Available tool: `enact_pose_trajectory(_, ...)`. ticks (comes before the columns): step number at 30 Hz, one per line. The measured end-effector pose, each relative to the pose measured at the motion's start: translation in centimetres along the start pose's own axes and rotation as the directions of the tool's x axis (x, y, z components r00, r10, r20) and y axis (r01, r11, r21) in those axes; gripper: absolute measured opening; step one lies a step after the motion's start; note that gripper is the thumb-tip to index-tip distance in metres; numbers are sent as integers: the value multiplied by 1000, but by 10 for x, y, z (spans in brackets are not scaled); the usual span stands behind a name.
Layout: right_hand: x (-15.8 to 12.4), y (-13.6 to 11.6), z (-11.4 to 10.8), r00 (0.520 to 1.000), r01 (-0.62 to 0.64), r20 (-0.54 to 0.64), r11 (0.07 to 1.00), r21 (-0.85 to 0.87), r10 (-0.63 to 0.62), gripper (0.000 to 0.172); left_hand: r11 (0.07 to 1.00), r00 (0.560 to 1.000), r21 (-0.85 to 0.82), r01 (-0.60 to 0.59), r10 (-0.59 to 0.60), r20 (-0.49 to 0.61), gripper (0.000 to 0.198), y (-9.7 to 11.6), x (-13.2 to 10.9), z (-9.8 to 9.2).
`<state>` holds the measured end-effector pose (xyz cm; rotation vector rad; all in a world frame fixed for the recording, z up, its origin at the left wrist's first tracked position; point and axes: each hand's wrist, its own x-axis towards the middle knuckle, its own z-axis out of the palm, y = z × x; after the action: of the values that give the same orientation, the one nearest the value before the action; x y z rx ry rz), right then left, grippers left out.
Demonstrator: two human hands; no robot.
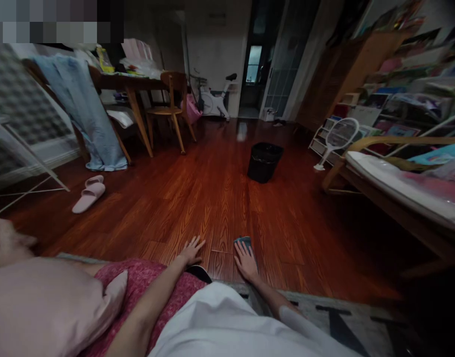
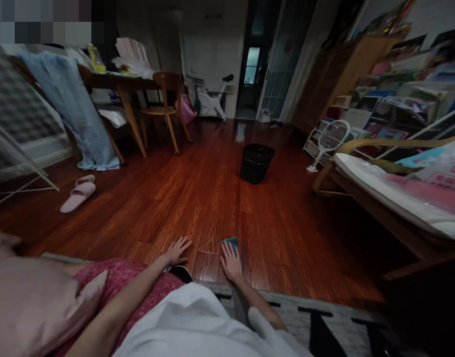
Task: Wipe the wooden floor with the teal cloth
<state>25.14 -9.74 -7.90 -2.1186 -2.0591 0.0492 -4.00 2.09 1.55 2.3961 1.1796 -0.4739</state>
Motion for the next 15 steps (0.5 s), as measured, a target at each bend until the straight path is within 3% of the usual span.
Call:
enact_pose_trajectory(2,-6,20,-2,995,101,21,995,14,-101,57,1000,1000,-7,10,-10,0,92,-3,0,1)
enact_pose_trajectory(4,-11,49,-6,999,36,21,999,2,-36,56,1000,1000,-13,26,-26,-2,91,-5,0,1)
enact_pose_trajectory(6,-14,79,-10,984,-176,-25,984,-34,175,57,999,999,-18,47,-47,-2,90,-8,1,1)
enact_pose_trajectory(9,-11,106,-11,844,-532,-121,844,-64,523,60,997,997,-25,71,-71,5,89,-10,3,1)
enact_pose_trajectory(11,-5,107,-9,746,-660,-170,749,-58,644,61,997,997,-31,78,-77,11,89,-11,5,0)
enact_pose_trajectory(12,-1,102,-6,719,-688,-186,724,-52,669,62,996,997,-34,79,-79,15,89,-11,5,0)
enact_pose_trajectory(13,3,93,-4,711,-694,-194,718,-47,675,62,996,997,-37,79,-79,17,90,-11,5,0)
enact_pose_trajectory(15,9,69,1,748,-655,-181,755,-41,639,62,996,997,-44,78,-77,21,90,-11,6,0)
